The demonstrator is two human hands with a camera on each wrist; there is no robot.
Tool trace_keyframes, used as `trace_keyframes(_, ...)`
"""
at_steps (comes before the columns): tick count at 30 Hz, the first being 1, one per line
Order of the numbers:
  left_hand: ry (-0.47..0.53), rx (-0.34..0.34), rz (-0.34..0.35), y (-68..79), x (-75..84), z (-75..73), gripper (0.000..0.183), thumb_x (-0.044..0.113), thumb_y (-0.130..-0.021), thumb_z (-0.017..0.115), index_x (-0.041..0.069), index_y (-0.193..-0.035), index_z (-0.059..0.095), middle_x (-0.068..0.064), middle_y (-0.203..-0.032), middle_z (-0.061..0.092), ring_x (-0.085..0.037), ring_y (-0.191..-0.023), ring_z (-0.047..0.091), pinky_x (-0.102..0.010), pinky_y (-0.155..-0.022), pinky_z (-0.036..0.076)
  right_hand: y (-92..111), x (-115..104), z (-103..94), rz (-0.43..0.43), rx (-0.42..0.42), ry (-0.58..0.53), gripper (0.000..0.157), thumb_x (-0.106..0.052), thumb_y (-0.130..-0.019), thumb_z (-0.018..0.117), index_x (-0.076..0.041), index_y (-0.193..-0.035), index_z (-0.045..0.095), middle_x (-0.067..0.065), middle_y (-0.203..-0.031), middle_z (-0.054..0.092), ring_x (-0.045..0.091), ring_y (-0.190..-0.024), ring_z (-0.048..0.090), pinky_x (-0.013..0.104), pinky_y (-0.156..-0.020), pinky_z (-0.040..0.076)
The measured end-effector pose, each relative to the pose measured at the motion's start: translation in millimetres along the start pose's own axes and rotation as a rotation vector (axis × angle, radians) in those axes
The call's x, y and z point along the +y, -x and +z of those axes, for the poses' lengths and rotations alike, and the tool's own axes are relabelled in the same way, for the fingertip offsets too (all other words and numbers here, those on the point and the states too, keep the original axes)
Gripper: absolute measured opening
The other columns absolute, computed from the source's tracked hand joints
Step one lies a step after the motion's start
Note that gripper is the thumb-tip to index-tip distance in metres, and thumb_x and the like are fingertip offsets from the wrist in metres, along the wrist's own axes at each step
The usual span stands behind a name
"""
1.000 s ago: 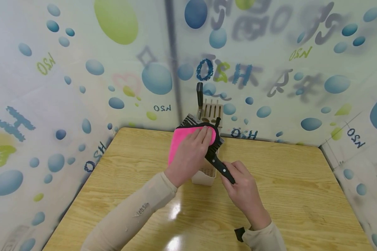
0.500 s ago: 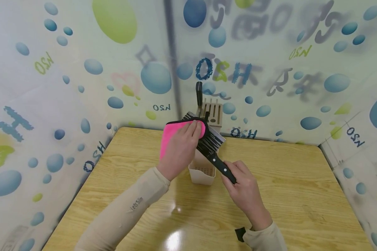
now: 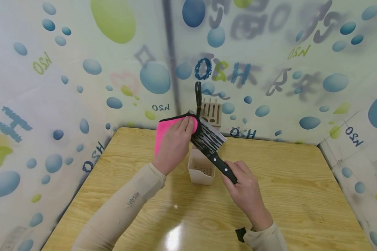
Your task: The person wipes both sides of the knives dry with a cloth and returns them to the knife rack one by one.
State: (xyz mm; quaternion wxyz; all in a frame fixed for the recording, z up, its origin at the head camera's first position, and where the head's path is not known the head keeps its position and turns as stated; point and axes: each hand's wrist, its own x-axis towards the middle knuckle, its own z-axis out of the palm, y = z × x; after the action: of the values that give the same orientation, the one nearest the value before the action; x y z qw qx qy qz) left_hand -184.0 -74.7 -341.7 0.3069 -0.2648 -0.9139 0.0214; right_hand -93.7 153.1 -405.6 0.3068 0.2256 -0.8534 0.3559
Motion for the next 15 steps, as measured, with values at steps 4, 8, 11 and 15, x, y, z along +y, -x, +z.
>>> trace_keyframes(4,0.014,-0.004,-0.019,-0.8,-5.9,0.6,0.044,-0.004,-0.094,0.061,-0.010,-0.138,0.059,-0.023,-0.134,0.065,-0.034,-0.118,0.068,-0.042,-0.101,0.057,0,0,-0.4,0.004,0.002,0.000,0.034,0.005,-0.079,0.084,0.005,-0.111,0.074,0.010,-0.092,0.062,0.013,-0.074,0.056,0.029,-0.056,0.054)
trace_keyframes(8,0.026,-0.015,-0.043,-1.9,-11.2,0.7,0.043,-0.003,-0.095,0.061,-0.010,-0.137,0.059,-0.024,-0.134,0.066,-0.035,-0.119,0.068,-0.042,-0.102,0.057,1,0,-0.7,0.001,0.006,-0.002,0.033,0.004,-0.079,0.084,0.005,-0.111,0.074,0.011,-0.092,0.063,0.014,-0.074,0.057,0.030,-0.056,0.055)
trace_keyframes(11,0.024,-0.026,-0.057,-2.2,-14.2,1.2,0.042,-0.002,-0.097,0.060,-0.010,-0.138,0.059,-0.024,-0.135,0.065,-0.035,-0.119,0.067,-0.043,-0.103,0.056,1,0,-1.1,-0.002,0.013,-0.001,0.033,0.003,-0.080,0.084,0.006,-0.111,0.074,0.011,-0.092,0.063,0.014,-0.074,0.057,0.030,-0.055,0.055)
trace_keyframes(15,0.006,-0.024,-0.060,-0.8,-15.8,2.1,0.042,-0.001,-0.097,0.060,-0.009,-0.138,0.059,-0.023,-0.135,0.065,-0.034,-0.120,0.067,-0.043,-0.102,0.057,2,-1,-1.4,-0.001,0.016,-0.002,0.031,0.002,-0.081,0.083,0.006,-0.111,0.074,0.011,-0.092,0.064,0.014,-0.074,0.057,0.030,-0.055,0.054)
